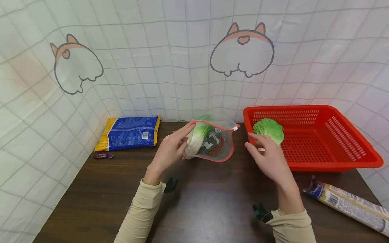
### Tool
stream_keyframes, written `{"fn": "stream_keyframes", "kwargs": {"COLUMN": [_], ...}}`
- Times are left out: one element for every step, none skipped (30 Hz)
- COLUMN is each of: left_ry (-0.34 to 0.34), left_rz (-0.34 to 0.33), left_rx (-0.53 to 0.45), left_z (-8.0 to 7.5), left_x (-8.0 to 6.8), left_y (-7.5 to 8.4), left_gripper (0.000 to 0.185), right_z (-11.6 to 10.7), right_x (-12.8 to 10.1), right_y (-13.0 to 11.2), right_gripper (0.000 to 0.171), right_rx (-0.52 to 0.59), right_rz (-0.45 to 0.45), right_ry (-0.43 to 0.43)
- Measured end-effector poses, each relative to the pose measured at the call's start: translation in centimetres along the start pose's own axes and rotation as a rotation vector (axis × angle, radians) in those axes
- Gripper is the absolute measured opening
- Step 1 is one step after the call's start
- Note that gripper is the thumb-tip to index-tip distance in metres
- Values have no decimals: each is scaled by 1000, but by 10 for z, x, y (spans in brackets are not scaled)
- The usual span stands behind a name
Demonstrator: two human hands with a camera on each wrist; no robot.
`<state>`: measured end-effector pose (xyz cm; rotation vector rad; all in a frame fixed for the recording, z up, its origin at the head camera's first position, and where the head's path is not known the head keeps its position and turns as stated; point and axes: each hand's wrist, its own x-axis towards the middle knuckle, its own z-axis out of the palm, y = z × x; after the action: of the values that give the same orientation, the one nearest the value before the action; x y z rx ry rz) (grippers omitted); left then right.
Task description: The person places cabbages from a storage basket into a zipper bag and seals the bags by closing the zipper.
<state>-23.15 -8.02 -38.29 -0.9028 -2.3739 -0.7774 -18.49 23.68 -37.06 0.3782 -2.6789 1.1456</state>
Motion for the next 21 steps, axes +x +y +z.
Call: {"fn": "stream_keyframes", "kwargs": {"left_ry": [2,3,5,5,4,4,2,1,2,3,3,3,2,2,4,5,4,5,6,8,9], "left_rz": [0,0,0,1,1,1,0,-1,-1,1,0,-1,-3,-5,-5,-7,-9,-10,-10,-8,-8], "left_rx": [-1,-2,-2,-2,-3,-4,-5,-6,-7,-7,-9,-13,-14,-17,-20,-22,-26,-28,-30,-32,-35], "left_z": [0,-1,-1,-1,-1,-1,-1,-1,-1,0,1,1,2,2,3,3,3,3,4,4,4], "left_x": [0,0,0,0,0,0,1,1,1,1,2,2,2,2,2,2,2,2,2,2,2], "left_y": [0,0,0,0,-1,-1,-1,-1,-1,-1,-1,-1,-1,-1,-1,-1,-1,-1,-1,-1,-1], "left_gripper": [53,52,52,51,51,51,51,51,52,52,52,52,52,52,52,53,53,53,53,53,53], "right_z": [-7,-13,-20,-27,-33,-39,-45,-51,-57,-63,-68,-73,-79,-83,-88,-92,-96,-100,-103,-106,-109], "right_x": [2,4,7,10,13,17,20,23,27,30,34,38,43,48,53,58,63,69,74,79,83], "right_y": [1,2,3,4,5,5,6,7,7,8,9,11,12,14,16,19,21,24,27,30,34], "right_gripper": [51,53,54,55,56,57,59,61,62,64,66,67,68,70,71,72,73,75,76,78,79], "right_rx": [-1,-15,-28,-40,-55,-72,-80,-95,-102,-111,-118,-124,-127,-132,-133,-131,-130,-125,-113,-100,-94], "right_rz": [17,31,46,59,67,80,96,109,125,137,150,167,180,190,201,210,224,239,253,265,281], "right_ry": [-5,-10,-17,-25,-33,-43,-58,-70,-86,-100,-114,-133,-153,-172,-191,-207,-226,-247,-267,-284,-298]}}
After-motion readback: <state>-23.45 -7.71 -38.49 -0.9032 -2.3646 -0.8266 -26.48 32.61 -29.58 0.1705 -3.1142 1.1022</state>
